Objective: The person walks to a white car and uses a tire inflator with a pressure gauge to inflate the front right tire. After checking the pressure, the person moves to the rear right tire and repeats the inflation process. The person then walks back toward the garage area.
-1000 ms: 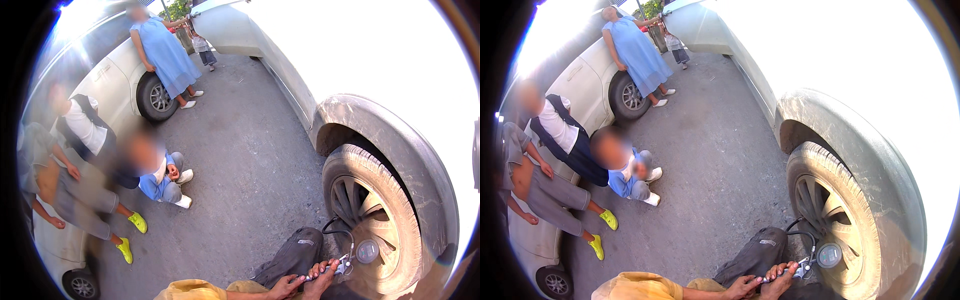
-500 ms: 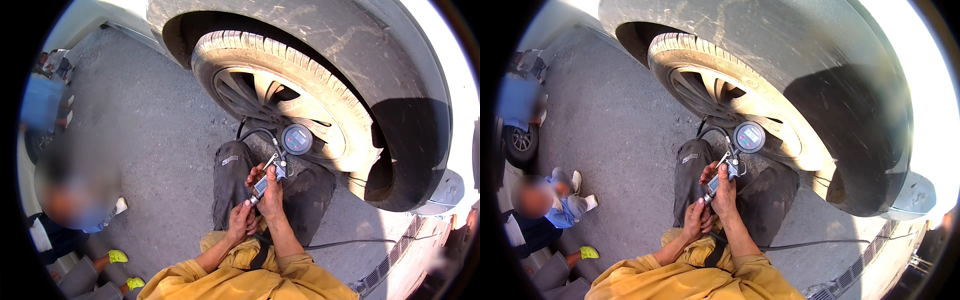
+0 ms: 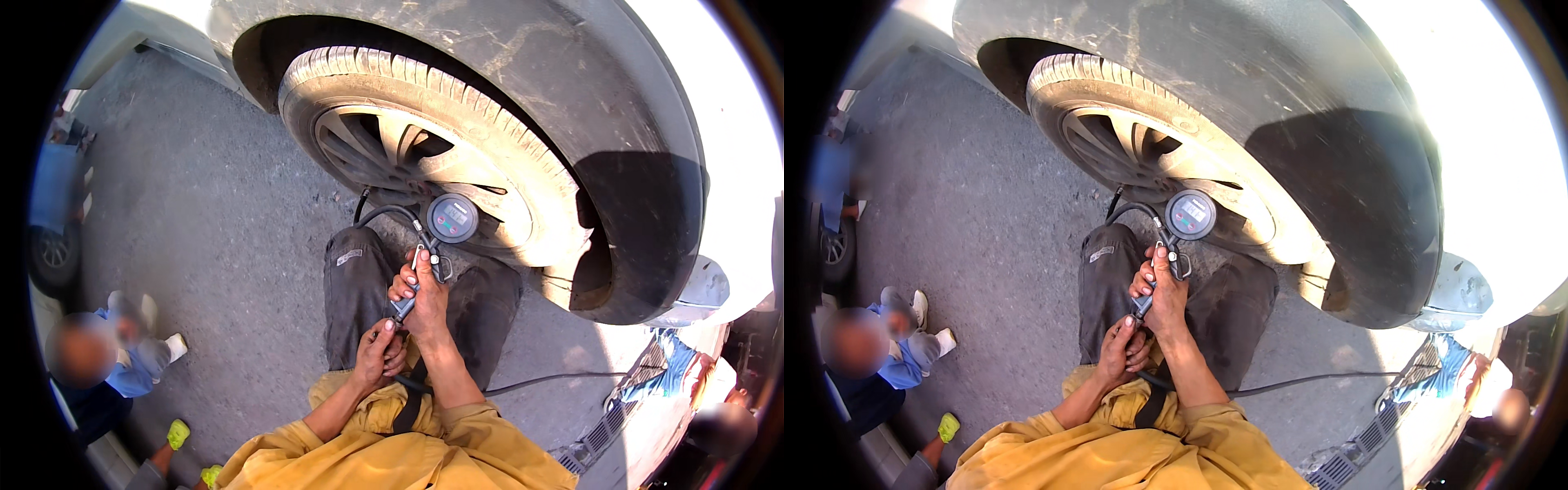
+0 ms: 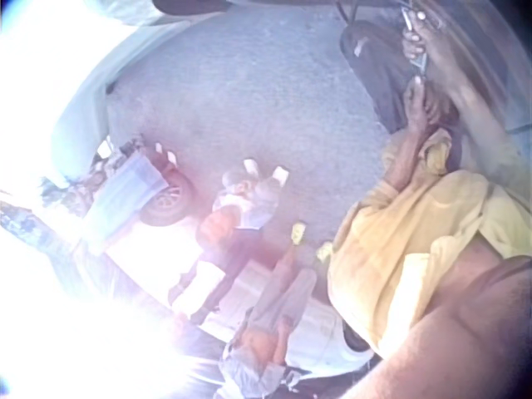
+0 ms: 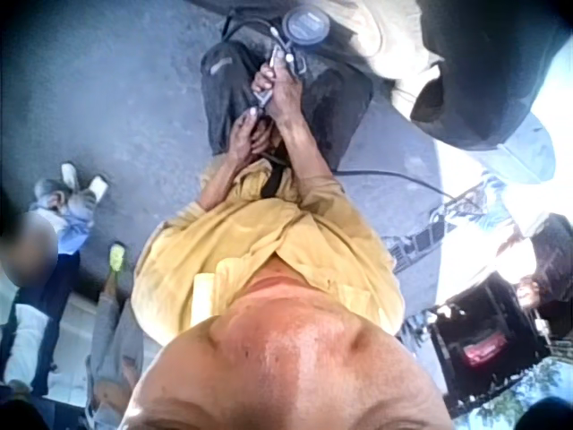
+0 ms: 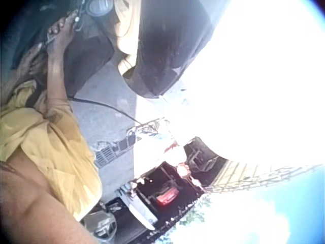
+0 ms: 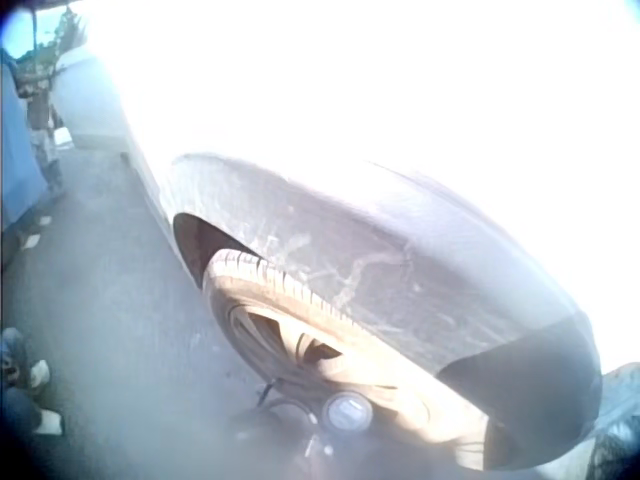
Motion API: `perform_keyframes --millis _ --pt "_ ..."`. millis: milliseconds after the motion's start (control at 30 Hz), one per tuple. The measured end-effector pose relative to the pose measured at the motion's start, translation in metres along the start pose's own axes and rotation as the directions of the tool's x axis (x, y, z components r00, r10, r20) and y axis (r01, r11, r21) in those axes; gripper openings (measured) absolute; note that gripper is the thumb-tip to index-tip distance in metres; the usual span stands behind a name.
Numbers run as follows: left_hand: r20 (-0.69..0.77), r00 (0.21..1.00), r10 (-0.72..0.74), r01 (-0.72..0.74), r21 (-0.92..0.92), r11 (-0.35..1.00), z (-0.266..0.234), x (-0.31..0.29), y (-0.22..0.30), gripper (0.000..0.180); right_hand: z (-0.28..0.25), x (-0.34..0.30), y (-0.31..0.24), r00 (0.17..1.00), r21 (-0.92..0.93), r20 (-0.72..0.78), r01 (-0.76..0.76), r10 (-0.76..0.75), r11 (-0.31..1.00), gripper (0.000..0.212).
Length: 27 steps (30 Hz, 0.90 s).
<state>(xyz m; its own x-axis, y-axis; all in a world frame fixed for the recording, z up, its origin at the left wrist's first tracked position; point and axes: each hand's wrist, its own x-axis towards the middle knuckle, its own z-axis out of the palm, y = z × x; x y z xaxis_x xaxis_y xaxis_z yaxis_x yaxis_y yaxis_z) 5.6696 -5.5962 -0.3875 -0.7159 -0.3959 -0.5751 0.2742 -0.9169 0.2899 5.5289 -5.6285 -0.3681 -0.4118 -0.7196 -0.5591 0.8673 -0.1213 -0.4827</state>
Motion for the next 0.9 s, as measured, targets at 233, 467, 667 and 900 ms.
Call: perform_keyframes --millis 233,467,667,900 --pt "-0.013 0.999 -0.029 0.030 0.061 0.998 0.005 -0.004 -0.004 0.029 -0.004 0.000 -0.003 0.999 -0.023 -0.020 -0.031 0.031 0.999 0.024" --pt "-0.034 0.999 -0.006 0.009 0.093 0.996 -0.003 -0.005 -0.011 0.032 -0.024 0.007 0.008 0.993 0.023 -0.056 -0.107 0.108 0.994 0.021" --pt "-0.030 0.999 -0.026 0.029 0.097 0.995 0.005 0.012 -0.008 0.034 -0.020 0.014 -0.003 0.993 -0.021 -0.080 -0.087 0.085 0.996 0.021" --pt "-0.047 0.999 -0.015 0.016 0.017 1.000 -0.001 0.018 -0.009 0.035 -0.018 0.019 -0.001 0.987 -0.080 -0.124 -0.110 0.100 0.991 0.022"
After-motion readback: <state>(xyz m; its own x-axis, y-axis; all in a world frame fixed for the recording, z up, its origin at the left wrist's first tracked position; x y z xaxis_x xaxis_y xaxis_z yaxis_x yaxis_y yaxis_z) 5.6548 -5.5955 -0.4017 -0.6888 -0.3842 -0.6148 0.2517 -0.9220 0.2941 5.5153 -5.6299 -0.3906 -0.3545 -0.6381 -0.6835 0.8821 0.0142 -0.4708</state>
